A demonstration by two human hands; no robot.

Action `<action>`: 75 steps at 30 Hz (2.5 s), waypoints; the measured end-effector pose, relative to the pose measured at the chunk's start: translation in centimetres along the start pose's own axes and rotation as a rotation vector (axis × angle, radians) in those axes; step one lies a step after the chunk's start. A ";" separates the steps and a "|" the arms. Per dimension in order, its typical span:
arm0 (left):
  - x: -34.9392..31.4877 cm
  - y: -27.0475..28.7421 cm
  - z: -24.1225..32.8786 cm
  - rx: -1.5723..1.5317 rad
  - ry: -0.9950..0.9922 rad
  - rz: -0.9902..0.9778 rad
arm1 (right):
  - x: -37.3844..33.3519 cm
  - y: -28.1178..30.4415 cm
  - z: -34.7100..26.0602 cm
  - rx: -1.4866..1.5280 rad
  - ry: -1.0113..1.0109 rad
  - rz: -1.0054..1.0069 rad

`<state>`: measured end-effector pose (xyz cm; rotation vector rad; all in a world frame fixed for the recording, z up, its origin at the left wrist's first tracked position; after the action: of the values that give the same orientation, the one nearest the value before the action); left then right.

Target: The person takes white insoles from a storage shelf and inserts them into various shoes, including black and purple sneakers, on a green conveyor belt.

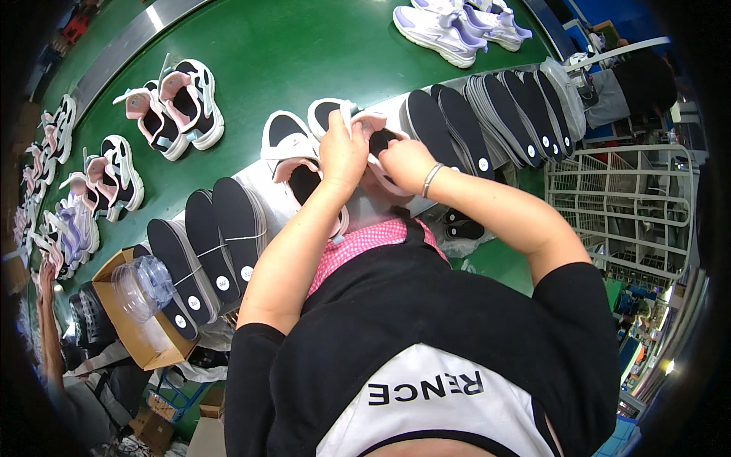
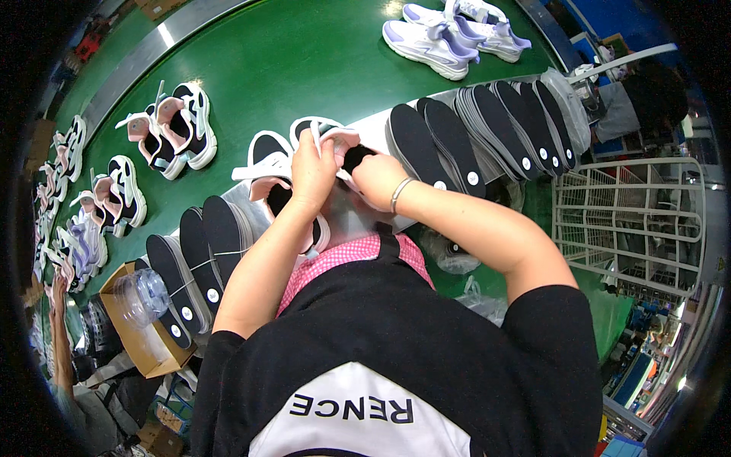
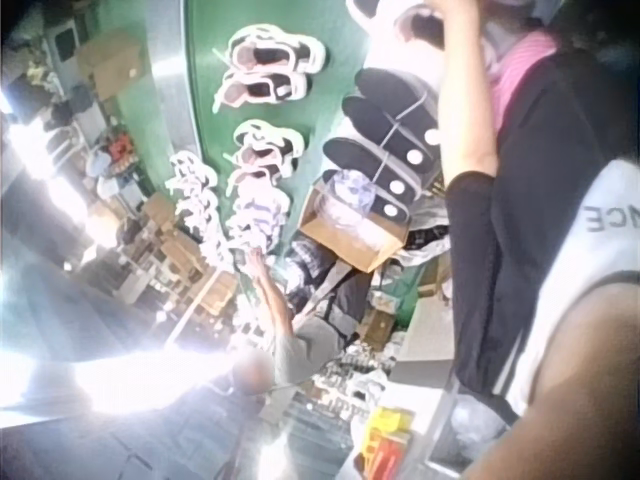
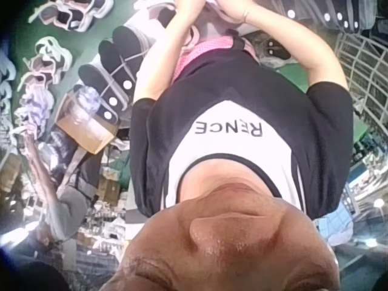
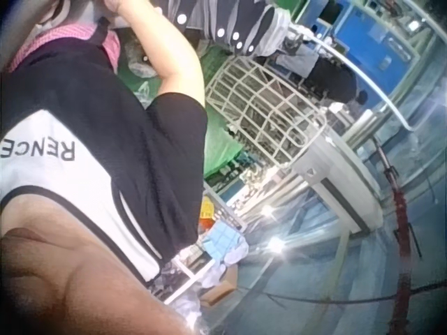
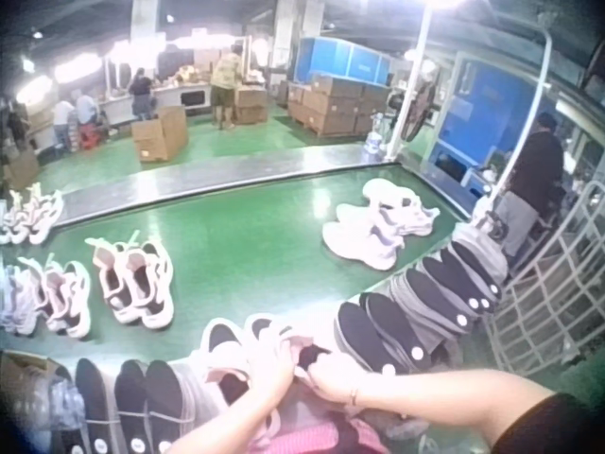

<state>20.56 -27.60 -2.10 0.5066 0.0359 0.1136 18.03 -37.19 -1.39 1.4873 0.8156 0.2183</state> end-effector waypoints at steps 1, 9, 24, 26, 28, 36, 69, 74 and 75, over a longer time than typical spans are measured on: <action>0.0 -0.1 -0.1 0.000 -0.006 0.009 | 0.1 -0.3 0.2 0.001 0.002 -0.004; 0.3 -0.3 0.0 -0.027 -0.025 0.003 | 2.0 -2.3 1.7 -0.003 -0.121 -0.412; 0.5 -1.0 0.9 0.012 -0.062 -0.005 | 2.3 -0.6 1.1 -0.062 -0.052 -0.297; 0.6 -1.3 0.7 0.020 -0.054 -0.027 | 2.4 -0.6 1.3 -0.065 -0.115 -0.319; 0.6 -1.3 0.9 0.025 -0.055 -0.026 | 2.3 -0.5 1.8 -0.088 -0.179 -0.343; 0.7 -1.4 1.5 0.089 -0.066 -0.019 | 0.2 -0.6 2.5 0.006 -0.016 -0.357; 0.7 -3.1 1.5 0.097 -0.036 -0.047 | -2.9 -3.0 4.2 -0.074 0.151 -0.329; 0.9 -3.0 2.3 0.067 -0.046 -0.078 | -2.8 -2.6 4.3 -0.024 0.194 -0.221; 0.4 -3.0 2.3 -0.003 -0.016 -0.121 | -3.0 -2.3 3.8 0.007 0.211 -0.191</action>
<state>21.43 -31.25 -1.53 0.5011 0.0509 -0.0091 17.37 -42.26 -2.98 1.3976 1.1230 0.2315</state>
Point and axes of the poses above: each hand's wrist, its own x-axis towards the middle knuckle, its own y-axis out of the back of the hand, z = x × y, the point moved 7 cm from there along x, towards the middle knuckle, and after that the axes turned 1 degree about -z, right-handed, at the moved point
